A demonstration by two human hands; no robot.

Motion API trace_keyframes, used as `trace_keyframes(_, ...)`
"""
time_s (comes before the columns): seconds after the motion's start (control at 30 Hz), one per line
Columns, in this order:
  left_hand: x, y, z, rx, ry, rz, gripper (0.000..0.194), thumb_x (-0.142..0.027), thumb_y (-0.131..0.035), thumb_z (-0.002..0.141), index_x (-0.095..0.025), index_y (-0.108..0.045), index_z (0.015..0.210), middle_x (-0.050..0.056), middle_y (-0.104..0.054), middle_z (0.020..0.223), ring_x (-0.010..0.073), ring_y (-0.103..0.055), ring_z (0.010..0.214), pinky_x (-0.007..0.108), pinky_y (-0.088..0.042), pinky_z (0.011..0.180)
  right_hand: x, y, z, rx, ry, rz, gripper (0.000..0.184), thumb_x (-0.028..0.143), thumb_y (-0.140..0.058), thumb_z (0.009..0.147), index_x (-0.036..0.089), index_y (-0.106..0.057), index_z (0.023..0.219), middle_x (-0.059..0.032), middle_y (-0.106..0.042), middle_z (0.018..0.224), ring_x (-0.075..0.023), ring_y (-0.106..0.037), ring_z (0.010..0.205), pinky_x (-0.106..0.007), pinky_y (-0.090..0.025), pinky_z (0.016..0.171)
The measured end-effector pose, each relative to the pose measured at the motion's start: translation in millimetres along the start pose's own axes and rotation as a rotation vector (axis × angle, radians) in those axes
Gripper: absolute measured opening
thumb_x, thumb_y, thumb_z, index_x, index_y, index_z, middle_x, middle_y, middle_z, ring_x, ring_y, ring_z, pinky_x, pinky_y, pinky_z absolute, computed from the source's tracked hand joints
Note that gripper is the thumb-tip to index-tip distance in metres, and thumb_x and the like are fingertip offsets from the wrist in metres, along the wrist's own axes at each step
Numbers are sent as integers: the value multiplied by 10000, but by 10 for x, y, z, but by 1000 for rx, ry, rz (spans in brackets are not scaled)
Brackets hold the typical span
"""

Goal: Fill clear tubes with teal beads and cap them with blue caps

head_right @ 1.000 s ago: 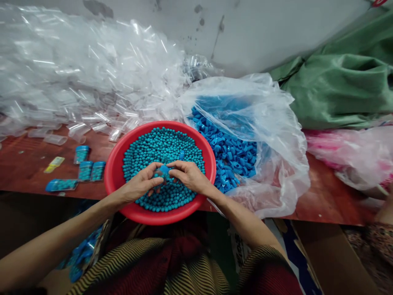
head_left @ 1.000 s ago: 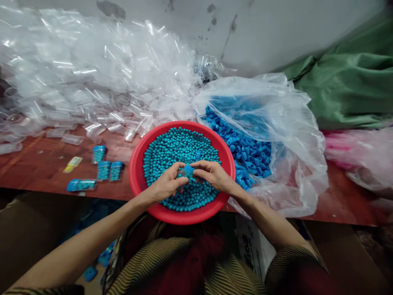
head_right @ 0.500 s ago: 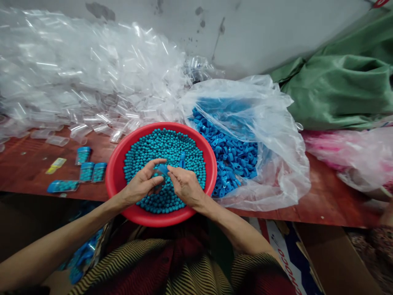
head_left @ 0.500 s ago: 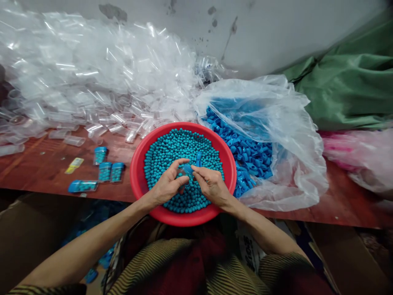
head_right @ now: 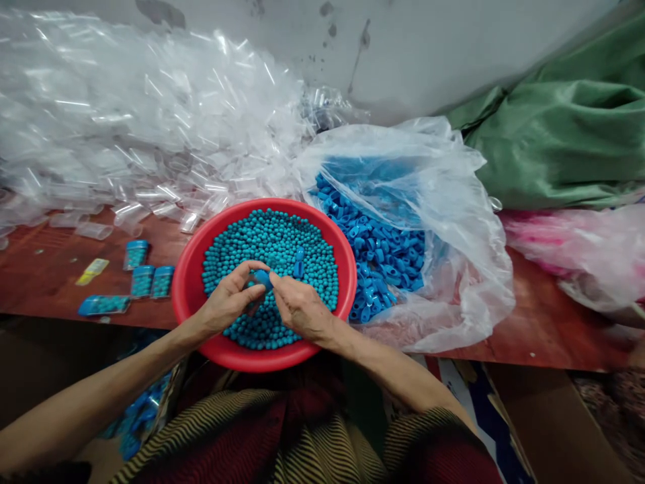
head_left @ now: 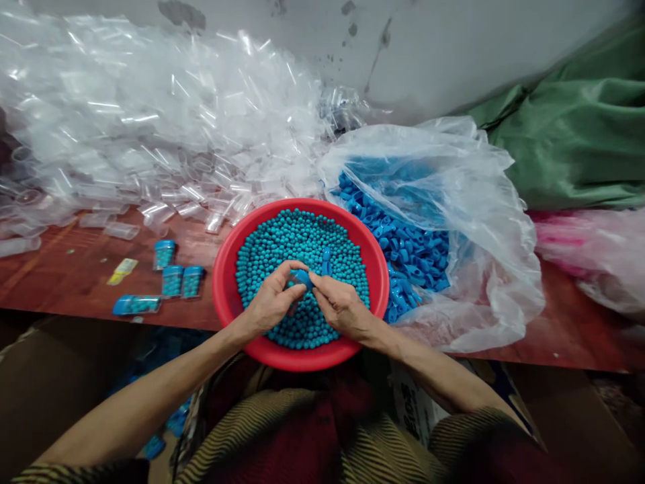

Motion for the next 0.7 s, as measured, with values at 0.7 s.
trace_keyframes(0.7,31,12,12,-49,18,45,421,-378,-563,802,-218,-319,1105,-102,-462,612,49,-443,375,162,-318,344,7,160,229,-42,-119,150,193,231,-526,869,184,-579,1048,-61,-633,959,-159,-607,859,-302,-508,774)
Point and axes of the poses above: each hand's wrist, its own z-axis towards the middle knuckle, its own y-axis out of the back of the hand, x = y × z, the point moved 5 cm from there along z, towards the middle knuckle
